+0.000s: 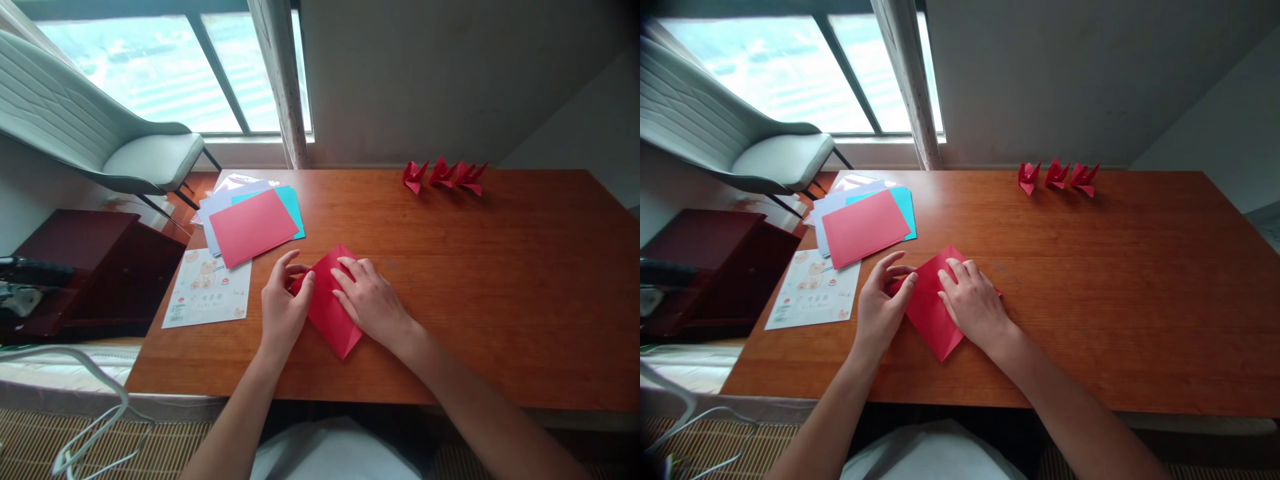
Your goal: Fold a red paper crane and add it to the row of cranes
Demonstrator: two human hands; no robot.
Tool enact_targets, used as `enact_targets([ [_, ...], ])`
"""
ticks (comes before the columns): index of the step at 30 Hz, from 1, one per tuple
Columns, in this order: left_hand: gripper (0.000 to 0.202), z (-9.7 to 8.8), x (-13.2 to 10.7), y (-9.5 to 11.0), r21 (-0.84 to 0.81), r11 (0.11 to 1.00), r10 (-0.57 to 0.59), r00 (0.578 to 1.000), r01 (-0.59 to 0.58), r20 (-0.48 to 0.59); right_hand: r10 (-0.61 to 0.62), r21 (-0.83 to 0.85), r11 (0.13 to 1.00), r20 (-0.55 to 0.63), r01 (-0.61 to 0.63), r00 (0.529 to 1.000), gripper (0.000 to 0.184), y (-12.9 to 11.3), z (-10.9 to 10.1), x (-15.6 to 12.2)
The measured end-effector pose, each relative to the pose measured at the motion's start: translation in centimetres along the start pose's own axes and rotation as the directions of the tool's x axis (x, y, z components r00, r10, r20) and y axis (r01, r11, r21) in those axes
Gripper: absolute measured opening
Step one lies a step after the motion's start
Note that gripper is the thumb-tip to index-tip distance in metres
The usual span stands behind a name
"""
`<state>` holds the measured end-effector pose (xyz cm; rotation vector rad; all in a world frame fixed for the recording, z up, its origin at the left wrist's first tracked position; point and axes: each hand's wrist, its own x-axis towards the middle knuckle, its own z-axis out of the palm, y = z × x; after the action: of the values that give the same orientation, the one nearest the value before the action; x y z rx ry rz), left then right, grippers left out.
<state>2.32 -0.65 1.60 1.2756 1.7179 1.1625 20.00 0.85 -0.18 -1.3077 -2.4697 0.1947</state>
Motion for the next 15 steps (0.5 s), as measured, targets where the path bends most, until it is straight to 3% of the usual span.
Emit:
enact_targets([
  [3,0.047,0.4,-0.2,0.3,-0.175,0.977,-0.113,0.993,0.118,0.04,0.006,-0.001,1.0,0.005,-0.006,1.0,0.038,0.0,0.0,-0.1],
  [6,0.039,0.7,-0.1,0.8,-0.12,0.987,-0.094,0.99,0.107,0.109,0.005,0.015,1.0,0.004,-0.005,1.0,0.038,0.0,0.0,-0.1],
  [10,0.031,1.0,-0.2,1.1,0.156,0.977,0.122,0.982,-0.144,0.143,0.005,0.044,0.999,0.007,-0.005,1.0,0.038,0.1,-0.1,-0.1],
  [15,0.036,1.0,-0.7,0.6,0.451,0.811,0.328,0.928,-0.372,0.176,0.034,0.046,0.998,0.005,-0.034,0.999,0.039,0.1,-0.1,-0.1],
])
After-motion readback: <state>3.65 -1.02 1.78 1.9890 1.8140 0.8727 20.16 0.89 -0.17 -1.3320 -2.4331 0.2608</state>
